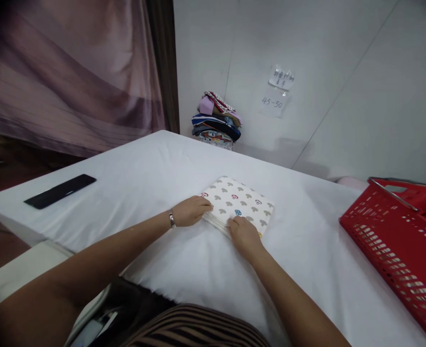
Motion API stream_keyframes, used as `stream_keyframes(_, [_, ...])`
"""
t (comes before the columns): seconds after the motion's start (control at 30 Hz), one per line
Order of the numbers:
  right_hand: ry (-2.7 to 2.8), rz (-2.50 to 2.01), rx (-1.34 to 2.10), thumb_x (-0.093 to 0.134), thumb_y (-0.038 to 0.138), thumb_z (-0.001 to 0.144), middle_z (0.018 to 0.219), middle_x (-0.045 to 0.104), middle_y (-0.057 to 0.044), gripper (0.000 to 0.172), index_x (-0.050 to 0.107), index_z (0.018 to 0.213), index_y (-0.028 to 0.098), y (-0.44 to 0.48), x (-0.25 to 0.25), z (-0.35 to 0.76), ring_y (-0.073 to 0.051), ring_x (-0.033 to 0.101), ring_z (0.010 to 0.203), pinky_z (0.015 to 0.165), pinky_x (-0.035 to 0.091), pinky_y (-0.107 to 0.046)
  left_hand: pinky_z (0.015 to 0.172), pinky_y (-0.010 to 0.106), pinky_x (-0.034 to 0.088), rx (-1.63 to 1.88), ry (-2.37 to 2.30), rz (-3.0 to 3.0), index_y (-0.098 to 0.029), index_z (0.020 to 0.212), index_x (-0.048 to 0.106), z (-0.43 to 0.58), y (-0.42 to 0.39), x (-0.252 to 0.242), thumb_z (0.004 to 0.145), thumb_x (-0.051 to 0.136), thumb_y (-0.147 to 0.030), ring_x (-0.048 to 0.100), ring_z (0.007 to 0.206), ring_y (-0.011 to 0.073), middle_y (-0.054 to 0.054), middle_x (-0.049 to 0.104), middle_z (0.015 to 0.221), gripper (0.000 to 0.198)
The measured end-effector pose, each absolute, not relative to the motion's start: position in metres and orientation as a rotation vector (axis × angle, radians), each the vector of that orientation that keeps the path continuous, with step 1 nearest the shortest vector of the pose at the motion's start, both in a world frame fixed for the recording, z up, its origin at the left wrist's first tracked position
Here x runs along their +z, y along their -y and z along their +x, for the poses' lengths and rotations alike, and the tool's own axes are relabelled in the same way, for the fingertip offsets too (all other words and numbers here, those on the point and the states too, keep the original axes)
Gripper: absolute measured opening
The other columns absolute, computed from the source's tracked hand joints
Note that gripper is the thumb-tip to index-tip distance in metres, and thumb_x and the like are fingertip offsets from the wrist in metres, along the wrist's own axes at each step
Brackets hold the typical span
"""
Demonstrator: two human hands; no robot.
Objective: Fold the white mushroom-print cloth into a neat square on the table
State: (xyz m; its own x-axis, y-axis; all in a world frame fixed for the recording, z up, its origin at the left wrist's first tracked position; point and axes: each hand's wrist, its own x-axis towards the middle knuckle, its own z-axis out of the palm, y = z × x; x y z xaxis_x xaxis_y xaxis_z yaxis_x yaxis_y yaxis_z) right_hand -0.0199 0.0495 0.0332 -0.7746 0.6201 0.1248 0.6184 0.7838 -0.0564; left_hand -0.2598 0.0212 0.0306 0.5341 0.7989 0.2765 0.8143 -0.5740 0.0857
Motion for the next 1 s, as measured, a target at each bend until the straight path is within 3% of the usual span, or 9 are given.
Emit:
stream_keyframes(0.27, [2.796,-1.048,0.115,0.033,0.024,0.090,0.097,0.061,-0.008,0.030,0.060,0.103,0.020,-0.054,0.030,-0.018,-0.020,0.053,0.087,0.072,0.040,-0.029,0.078,0.030,0.041,-0.436,1.417,-2.696,-0.016,0.101,0.057,-0.260,-0.023,0.030,0.073,0.044,-0.005,0.055,0.090,0.0180,0.007,0.060,0.101,0.033])
stream_keyframes(0.6, [2.721,-1.051,0.321,0.031,0.028,0.092,0.094,0.060,-0.006,0.030,0.060,0.096,0.021,-0.059,0.032,-0.016,-0.017,0.054,0.087,0.077,0.040,-0.028,0.077,0.030,0.040,-0.350,1.462,-2.622,-0.019,0.095,0.058,-0.256,-0.024,0.029,0.081,0.048,-0.018,0.055,0.089,0.0177,0.005,0.061,0.097,0.017])
stream_keyframes(1.0, [2.852,-0.913,-0.117,0.033,0.015,0.088,0.096,0.058,-0.011,0.030,0.057,0.106,0.015,-0.046,0.018,-0.016,-0.021,0.050,0.086,0.074,0.039,-0.032,0.079,0.031,0.037,-0.295,1.451,-2.510,-0.018,0.093,0.057,-0.251,-0.013,0.024,0.082,0.043,-0.012,0.053,0.089,0.0175,0.004,0.061,0.093,0.019])
